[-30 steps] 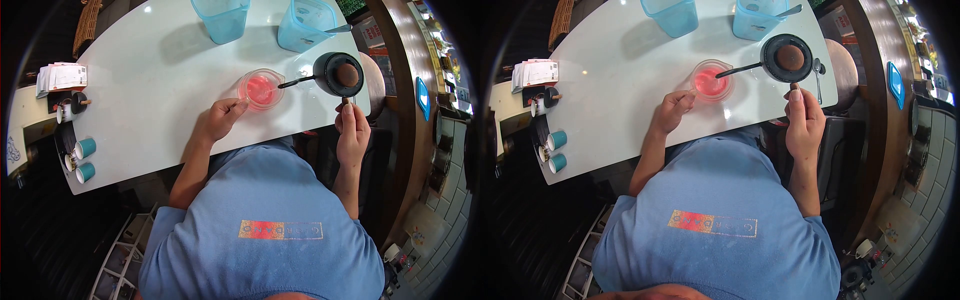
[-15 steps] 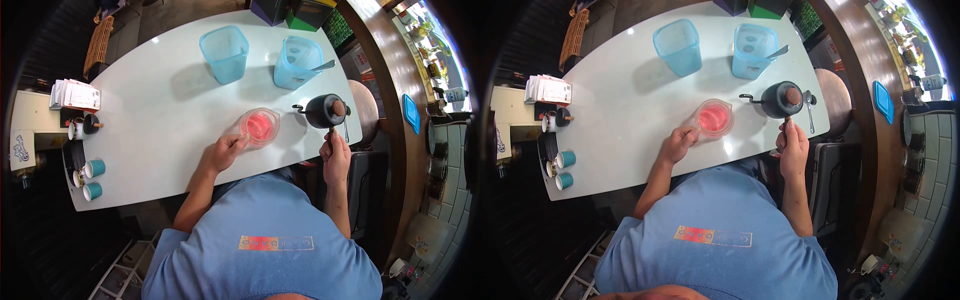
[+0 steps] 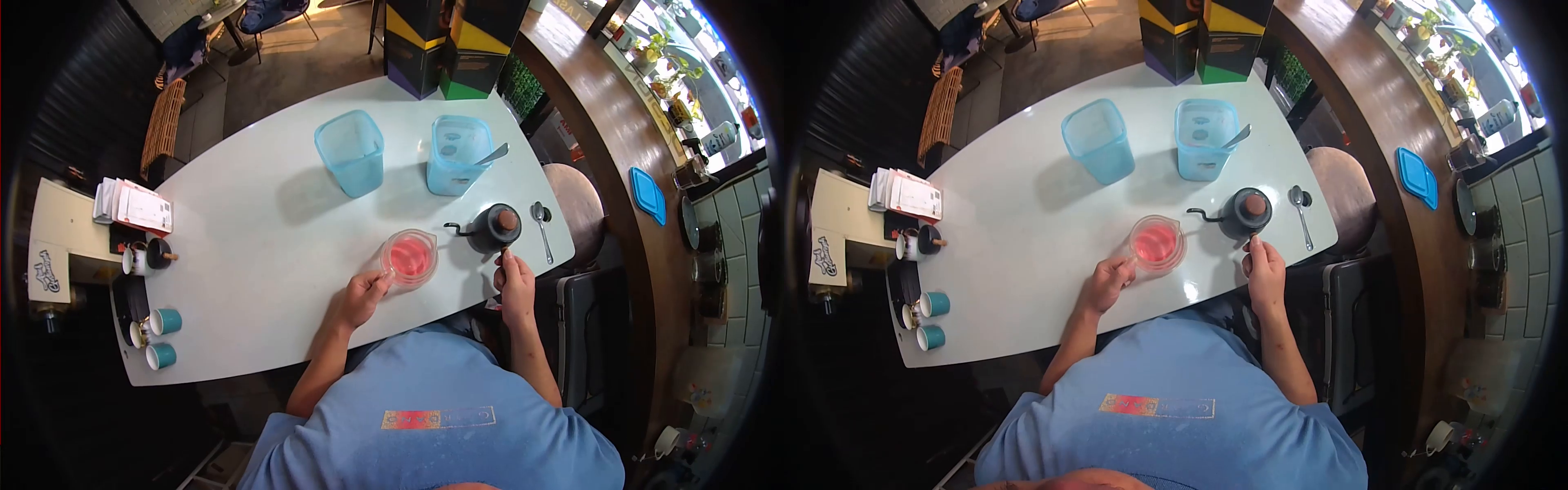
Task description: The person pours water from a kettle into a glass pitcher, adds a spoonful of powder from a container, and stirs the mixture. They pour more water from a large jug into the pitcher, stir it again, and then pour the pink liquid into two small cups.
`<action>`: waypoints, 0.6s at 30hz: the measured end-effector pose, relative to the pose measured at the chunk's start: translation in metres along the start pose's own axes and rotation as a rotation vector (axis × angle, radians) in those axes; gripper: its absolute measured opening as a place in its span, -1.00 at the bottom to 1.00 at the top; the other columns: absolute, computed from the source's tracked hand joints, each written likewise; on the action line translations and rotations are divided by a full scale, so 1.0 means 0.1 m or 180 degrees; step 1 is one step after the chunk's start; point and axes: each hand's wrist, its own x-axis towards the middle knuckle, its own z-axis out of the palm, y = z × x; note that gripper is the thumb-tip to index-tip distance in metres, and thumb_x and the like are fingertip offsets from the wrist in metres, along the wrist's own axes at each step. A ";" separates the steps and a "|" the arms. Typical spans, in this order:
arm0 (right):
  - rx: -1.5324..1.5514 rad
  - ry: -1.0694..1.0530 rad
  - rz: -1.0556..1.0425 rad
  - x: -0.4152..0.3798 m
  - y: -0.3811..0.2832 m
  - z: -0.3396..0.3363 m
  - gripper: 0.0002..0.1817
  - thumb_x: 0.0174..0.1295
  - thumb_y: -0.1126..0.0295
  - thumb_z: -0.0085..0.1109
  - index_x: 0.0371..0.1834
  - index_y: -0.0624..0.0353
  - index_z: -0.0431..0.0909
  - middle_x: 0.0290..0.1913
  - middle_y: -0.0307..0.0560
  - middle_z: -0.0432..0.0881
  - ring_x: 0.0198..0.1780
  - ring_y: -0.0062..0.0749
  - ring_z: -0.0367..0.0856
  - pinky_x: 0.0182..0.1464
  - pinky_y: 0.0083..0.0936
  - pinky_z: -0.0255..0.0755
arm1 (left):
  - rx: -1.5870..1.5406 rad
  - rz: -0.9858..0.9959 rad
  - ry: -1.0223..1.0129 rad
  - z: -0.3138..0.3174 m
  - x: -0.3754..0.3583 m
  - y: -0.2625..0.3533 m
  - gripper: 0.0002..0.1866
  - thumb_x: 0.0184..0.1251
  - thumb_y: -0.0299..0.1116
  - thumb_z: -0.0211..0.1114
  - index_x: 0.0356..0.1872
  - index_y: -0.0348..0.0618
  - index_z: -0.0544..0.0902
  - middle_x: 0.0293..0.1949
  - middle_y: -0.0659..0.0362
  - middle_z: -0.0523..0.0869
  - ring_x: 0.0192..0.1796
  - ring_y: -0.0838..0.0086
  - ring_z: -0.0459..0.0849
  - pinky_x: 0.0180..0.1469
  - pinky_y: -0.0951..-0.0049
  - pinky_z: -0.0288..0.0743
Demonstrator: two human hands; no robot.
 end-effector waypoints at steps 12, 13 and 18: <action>-0.0168 -0.0018 0.0042 0.03 0.10 0.01 -0.61 0.42 0.13 -0.04 -0.36 0.28 0.50 -0.62 -0.35 0.34 -0.59 -0.73 0.20 -0.53 -0.68 0.03 | -0.0205 -0.0035 -0.0025 0.03 -0.05 0.07 -0.71 0.49 -0.19 0.00 -0.38 -0.15 0.48 -0.48 0.27 0.54 -0.40 0.65 0.44 -0.29 0.62 0.35; -0.0161 -0.0010 0.0045 0.04 0.12 0.01 -0.61 0.42 0.13 -0.04 -0.36 0.28 0.50 -0.62 -0.35 0.34 -0.59 -0.73 0.20 -0.53 -0.68 0.03 | -0.0121 0.0000 0.0003 0.03 -0.04 0.04 -0.71 0.49 -0.19 0.00 -0.38 -0.15 0.48 -0.47 0.28 0.53 -0.39 0.65 0.44 -0.29 0.61 0.34; -0.0429 -0.0085 -0.0031 0.03 0.12 0.00 -0.61 0.42 0.14 -0.03 -0.32 0.30 0.54 -0.61 -0.34 0.37 -0.57 -0.73 0.25 -0.51 -0.70 0.10 | 0.0029 -0.0014 0.0080 0.05 -0.04 -0.02 -0.70 0.50 -0.18 -0.01 -0.38 -0.15 0.48 -0.48 0.29 0.50 -0.39 0.65 0.41 -0.29 0.60 0.30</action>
